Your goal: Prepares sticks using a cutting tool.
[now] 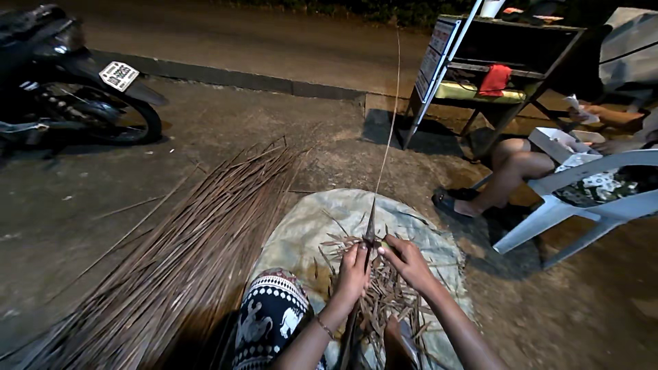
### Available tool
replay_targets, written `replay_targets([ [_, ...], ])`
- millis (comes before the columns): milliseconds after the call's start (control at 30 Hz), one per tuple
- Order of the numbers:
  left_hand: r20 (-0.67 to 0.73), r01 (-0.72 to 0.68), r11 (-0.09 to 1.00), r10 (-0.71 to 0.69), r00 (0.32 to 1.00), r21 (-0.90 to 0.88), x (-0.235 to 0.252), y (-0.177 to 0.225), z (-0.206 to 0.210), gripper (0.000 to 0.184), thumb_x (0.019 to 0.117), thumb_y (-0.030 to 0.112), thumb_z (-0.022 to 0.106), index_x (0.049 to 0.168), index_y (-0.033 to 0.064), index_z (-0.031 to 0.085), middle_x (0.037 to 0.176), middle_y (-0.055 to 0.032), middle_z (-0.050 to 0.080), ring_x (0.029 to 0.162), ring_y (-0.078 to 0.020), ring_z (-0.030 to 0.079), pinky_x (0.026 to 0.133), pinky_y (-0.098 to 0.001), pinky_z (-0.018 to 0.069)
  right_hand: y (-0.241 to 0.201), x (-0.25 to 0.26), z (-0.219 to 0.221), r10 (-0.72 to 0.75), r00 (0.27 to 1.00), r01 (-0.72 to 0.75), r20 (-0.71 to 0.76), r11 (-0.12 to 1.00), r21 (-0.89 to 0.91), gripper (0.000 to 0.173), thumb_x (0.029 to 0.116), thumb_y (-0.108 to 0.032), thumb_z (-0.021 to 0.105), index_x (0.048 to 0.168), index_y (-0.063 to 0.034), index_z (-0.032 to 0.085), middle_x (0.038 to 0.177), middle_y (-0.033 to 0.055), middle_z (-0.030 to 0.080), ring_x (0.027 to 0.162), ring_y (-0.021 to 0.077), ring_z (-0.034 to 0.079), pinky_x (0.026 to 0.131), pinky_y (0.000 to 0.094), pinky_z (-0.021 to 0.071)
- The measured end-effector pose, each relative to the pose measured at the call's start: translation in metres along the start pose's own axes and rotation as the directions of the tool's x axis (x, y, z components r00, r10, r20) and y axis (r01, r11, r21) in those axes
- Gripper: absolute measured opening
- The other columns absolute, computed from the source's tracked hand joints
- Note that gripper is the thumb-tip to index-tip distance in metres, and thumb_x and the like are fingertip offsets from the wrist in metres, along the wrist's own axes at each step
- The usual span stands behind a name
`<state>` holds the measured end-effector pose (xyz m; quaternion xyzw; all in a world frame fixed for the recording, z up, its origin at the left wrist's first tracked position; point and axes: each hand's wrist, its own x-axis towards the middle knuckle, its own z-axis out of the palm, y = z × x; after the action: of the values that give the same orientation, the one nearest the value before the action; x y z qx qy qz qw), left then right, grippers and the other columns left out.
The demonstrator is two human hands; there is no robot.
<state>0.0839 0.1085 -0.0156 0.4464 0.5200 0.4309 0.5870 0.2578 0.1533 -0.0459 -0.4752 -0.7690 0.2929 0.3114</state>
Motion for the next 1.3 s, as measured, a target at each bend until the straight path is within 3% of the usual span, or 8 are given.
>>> replay_targets([
  [267, 0.15, 0.082, 0.996, -0.086, 0.985, 0.036, 0.004, 0.005, -0.002, 0.032, 0.1138, 0.025, 0.031, 0.096, 0.0067, 0.051, 0.055, 0.0066, 0.037, 0.04, -0.0022, 0.037, 0.041, -0.0158, 0.036, 0.005, -0.002, -0.014, -0.075, 0.978, 0.023, -0.193, 0.966, -0.257, 0.052, 0.0959, -0.05, 0.056, 0.087, -0.0001, 0.07, 0.062, 0.0107, 0.058, 0.054, 0.0286, 0.058, 0.052, 0.0507, 0.0444],
  [467, 0.285, 0.108, 0.994, -0.107, 0.953, 0.013, -0.006, -0.004, -0.001, 0.033, 0.1135, 0.023, 0.03, 0.091, 0.0098, 0.05, 0.054, 0.0088, 0.037, 0.041, -0.001, 0.037, 0.042, -0.0154, 0.0364, 0.025, 0.001, -0.051, 0.199, 0.929, -0.231, -0.312, 0.971, -0.067, 0.043, 0.1026, -0.034, 0.057, 0.1, 0.0061, 0.069, 0.075, 0.017, 0.063, 0.07, 0.0317, 0.062, 0.068, 0.0574, 0.0491],
  [533, 0.313, 0.094, 0.995, -0.096, 0.945, 0.02, -0.009, -0.005, -0.003, 0.034, 0.1132, 0.023, 0.03, 0.089, 0.0112, 0.05, 0.053, 0.0093, 0.038, 0.04, -0.0007, 0.037, 0.041, -0.0151, 0.0365, 0.037, -0.002, -0.07, 0.23, 0.891, -0.249, -0.391, 0.969, 0.001, 0.041, 0.1053, -0.03, 0.052, 0.1, 0.0074, 0.067, 0.075, 0.0146, 0.061, 0.068, 0.0256, 0.059, 0.067, 0.051, 0.0484],
  [600, 0.296, 0.088, 0.995, -0.095, 0.95, 0.038, -0.009, -0.003, -0.005, 0.034, 0.1133, 0.023, 0.031, 0.089, 0.0104, 0.051, 0.053, 0.0093, 0.038, 0.039, 0.0, 0.036, 0.04, -0.0143, 0.0344, 0.041, -0.004, -0.083, 0.222, 0.883, -0.202, -0.412, 0.975, 0.094, 0.037, 0.1072, -0.026, 0.045, 0.101, 0.0032, 0.068, 0.07, 0.0001, 0.056, 0.059, 0.0064, 0.05, 0.058, 0.0283, 0.0453],
  [667, 0.265, 0.068, 0.995, -0.083, 0.961, 0.067, -0.007, -0.001, -0.005, 0.033, 0.1131, 0.022, 0.033, 0.091, 0.0082, 0.052, 0.053, 0.0086, 0.038, 0.039, 0.0, 0.036, 0.04, -0.0143, 0.0338, 0.031, -0.003, -0.085, 0.249, 0.904, -0.142, -0.349, 0.942, 0.304, 0.042, 0.1092, -0.023, 0.035, 0.103, 0.0012, 0.069, 0.063, -0.0086, 0.053, 0.05, -0.0011, 0.046, 0.05, 0.0183, 0.0436],
  [800, 0.232, -0.008, 0.989, -0.028, 0.972, 0.15, -0.003, -0.004, -0.002, 0.033, 0.1124, 0.022, 0.036, 0.093, 0.0047, 0.056, 0.056, 0.0064, 0.04, 0.042, -0.002, 0.037, 0.043, -0.0174, 0.0365, 0.006, 0.005, -0.077, 0.248, 0.955, -0.128, -0.162, 0.839, 0.53, 0.049, 0.1095, -0.026, 0.026, 0.096, -0.0038, 0.068, 0.052, -0.0093, 0.054, 0.04, 0.002, 0.048, 0.041, 0.0204, 0.0454],
  [1067, 0.193, -0.085, 0.928, 0.015, 0.981, 0.363, -0.005, -0.013, -0.003, 0.034, 0.1117, 0.025, 0.04, 0.103, 0.0013, 0.062, 0.066, -0.0001, 0.046, 0.048, -0.0085, 0.042, 0.049, -0.0262, 0.0418, 0.003, 0.006, -0.057, 0.317, 0.945, -0.321, 0.083, 0.847, 0.424, 0.044, 0.1119, -0.028, 0.037, 0.079, -0.008, 0.057, 0.052, -0.0049, 0.047, 0.039, 0.0041, 0.041, 0.039, 0.021, 0.0364],
  [1300, 0.134, -0.066, 0.926, 0.016, 0.991, 0.372, -0.003, -0.011, -0.009, 0.035, 0.112, 0.025, 0.039, 0.1, 0.0003, 0.061, 0.066, -0.0006, 0.046, 0.05, -0.009, 0.043, 0.051, -0.027, 0.0424, -0.004, 0.007, -0.035, 0.264, 0.899, -0.382, 0.35, 0.862, 0.333, 0.043, 0.1109, -0.032, 0.04, 0.081, -0.007, 0.059, 0.056, -0.0045, 0.045, 0.043, 0.0046, 0.04, 0.043, 0.0226, 0.036],
])
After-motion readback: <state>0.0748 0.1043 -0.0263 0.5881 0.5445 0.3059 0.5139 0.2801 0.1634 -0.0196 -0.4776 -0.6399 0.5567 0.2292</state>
